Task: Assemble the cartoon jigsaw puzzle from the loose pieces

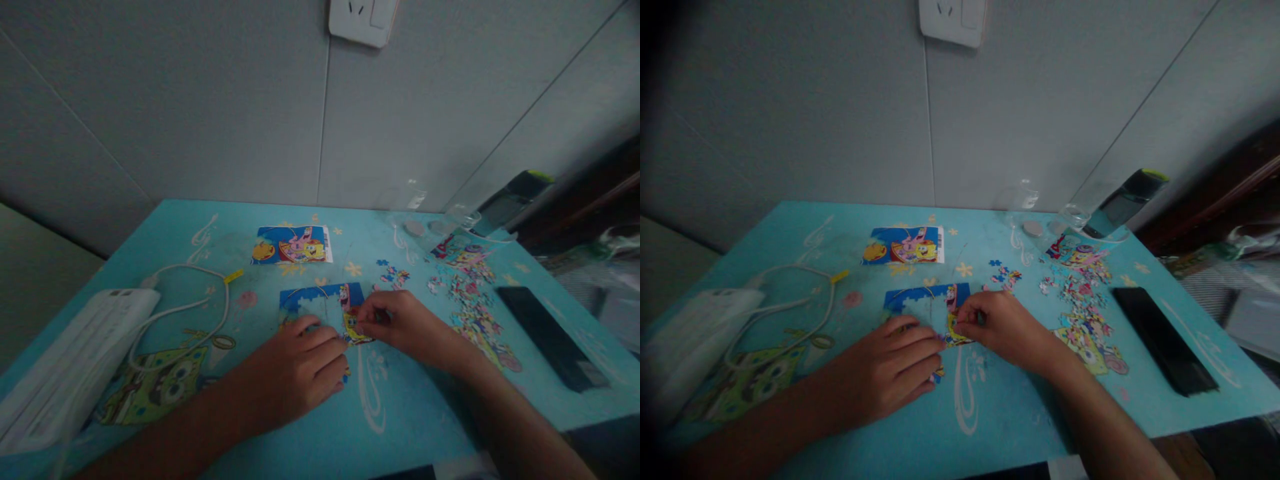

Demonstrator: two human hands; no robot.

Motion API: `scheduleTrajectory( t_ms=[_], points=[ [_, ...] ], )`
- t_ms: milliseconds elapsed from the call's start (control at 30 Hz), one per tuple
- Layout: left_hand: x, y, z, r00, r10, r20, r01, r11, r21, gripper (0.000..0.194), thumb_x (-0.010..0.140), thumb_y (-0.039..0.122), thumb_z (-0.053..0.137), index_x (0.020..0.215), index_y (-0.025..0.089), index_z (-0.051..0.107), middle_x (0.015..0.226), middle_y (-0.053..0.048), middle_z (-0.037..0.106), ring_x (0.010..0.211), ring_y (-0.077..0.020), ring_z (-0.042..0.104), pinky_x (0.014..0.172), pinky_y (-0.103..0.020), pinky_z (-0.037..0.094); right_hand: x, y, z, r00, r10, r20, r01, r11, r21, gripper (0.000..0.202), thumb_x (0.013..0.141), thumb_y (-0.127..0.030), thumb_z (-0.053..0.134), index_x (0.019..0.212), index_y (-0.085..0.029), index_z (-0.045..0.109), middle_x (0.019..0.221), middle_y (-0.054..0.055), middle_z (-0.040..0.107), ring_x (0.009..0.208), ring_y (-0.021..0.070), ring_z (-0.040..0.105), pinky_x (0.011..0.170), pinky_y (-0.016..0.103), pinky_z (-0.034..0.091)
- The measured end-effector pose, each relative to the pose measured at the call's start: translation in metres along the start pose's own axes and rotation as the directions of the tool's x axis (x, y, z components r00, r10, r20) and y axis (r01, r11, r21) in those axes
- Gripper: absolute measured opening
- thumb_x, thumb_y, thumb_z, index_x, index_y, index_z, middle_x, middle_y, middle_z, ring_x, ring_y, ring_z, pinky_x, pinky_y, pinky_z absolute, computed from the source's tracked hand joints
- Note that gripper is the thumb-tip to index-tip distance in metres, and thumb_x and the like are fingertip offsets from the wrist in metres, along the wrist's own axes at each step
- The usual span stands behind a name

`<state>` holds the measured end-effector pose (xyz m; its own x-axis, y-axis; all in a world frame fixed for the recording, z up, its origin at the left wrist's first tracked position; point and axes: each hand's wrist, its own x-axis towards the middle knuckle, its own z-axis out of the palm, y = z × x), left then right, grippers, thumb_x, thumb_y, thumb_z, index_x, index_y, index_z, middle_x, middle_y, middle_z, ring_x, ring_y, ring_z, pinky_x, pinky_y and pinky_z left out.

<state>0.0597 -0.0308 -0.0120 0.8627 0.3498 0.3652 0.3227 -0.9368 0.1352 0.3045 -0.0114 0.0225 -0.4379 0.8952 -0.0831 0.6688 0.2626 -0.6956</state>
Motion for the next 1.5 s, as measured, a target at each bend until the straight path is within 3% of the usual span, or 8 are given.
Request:
scheduleTrajectory(
  t_ms=[267,433,533,667,900,1300,1500],
  points=[
    [0.000,0.003,-0.001,0.999,0.031,-0.034,-0.030,0.999,0.019,0.016,0.099,0.027,0.054,0.103,0.017,0.066,0.105,-0.007,0.071,0.099,-0.0221,0.063,0.091,-0.042,0.045,0.002,0.003,0.008,0.995,-0.086,0.054,0.095,0.977,-0.193,0.008,0.086,-0.028,0.074,0.085,-0.022,0.069,0.079,-0.002,0.067,0.068,0.0122,0.059,0.066,0.025,0.039],
    [0.001,0.002,-0.004,0.993,-0.081,-0.088,0.081,0.997,-0.004,0.014,0.099,0.027,0.055,0.103,0.018,0.065,0.098,-0.006,0.071,0.095,-0.0214,0.063,0.089,-0.041,0.045,-0.001,0.004,0.009,0.992,-0.116,0.047,0.124,0.964,-0.237,0.013,0.088,-0.034,0.073,0.085,-0.022,0.069,0.080,0.000,0.067,0.076,0.0155,0.061,0.072,0.028,0.040],
    [0.001,-0.001,-0.008,0.980,-0.160,-0.119,0.160,0.987,-0.009,0.015,0.098,0.028,0.056,0.105,0.017,0.064,0.096,-0.005,0.070,0.095,-0.0220,0.063,0.089,-0.042,0.044,-0.002,-0.002,0.006,0.987,-0.158,0.031,0.161,0.970,-0.182,0.011,0.092,-0.032,0.067,0.088,-0.022,0.070,0.082,0.001,0.067,0.079,0.0158,0.061,0.075,0.029,0.042],
    [0.002,-0.004,-0.011,0.960,-0.222,-0.169,0.220,0.975,-0.027,0.012,0.097,0.028,0.058,0.098,0.017,0.063,0.089,-0.004,0.068,0.090,-0.0215,0.062,0.083,-0.040,0.045,-0.006,-0.017,0.005,0.988,-0.152,0.008,0.152,0.987,0.055,0.021,0.098,-0.034,0.058,0.087,-0.020,0.069,0.080,0.000,0.066,0.073,0.0132,0.060,0.070,0.026,0.044],
    [0.001,-0.003,-0.010,0.953,-0.229,-0.198,0.222,0.973,-0.059,0.009,0.096,0.024,0.060,0.092,0.017,0.061,0.084,-0.003,0.065,0.085,-0.0208,0.061,0.080,-0.039,0.045,-0.010,-0.018,0.025,0.992,-0.119,0.036,0.106,0.962,0.253,0.023,0.096,-0.038,0.060,0.089,-0.019,0.072,0.080,0.001,0.066,0.070,0.0125,0.058,0.064,0.025,0.045],
    [0.002,-0.002,-0.008,0.953,-0.132,-0.272,0.135,0.991,-0.008,0.013,0.097,0.013,0.053,0.101,0.016,0.066,0.087,-0.003,0.068,0.084,-0.0185,0.062,0.085,-0.039,0.046,-0.009,-0.017,0.024,0.987,-0.160,-0.012,0.159,0.969,0.190,0.018,0.095,-0.033,0.062,0.088,-0.019,0.070,0.078,0.000,0.064,0.068,0.0119,0.057,0.063,0.024,0.045],
    [0.002,-0.010,0.000,0.944,-0.235,-0.231,0.247,0.969,0.022,0.016,0.098,0.018,0.052,0.106,0.017,0.066,0.095,-0.006,0.067,0.090,-0.0217,0.060,0.083,-0.040,0.047,-0.006,-0.015,0.013,0.987,-0.120,-0.103,0.125,0.991,0.042,0.020,0.098,-0.031,0.057,0.089,-0.020,0.071,0.078,0.000,0.065,0.067,0.0111,0.058,0.064,0.024,0.044]
  ],
)
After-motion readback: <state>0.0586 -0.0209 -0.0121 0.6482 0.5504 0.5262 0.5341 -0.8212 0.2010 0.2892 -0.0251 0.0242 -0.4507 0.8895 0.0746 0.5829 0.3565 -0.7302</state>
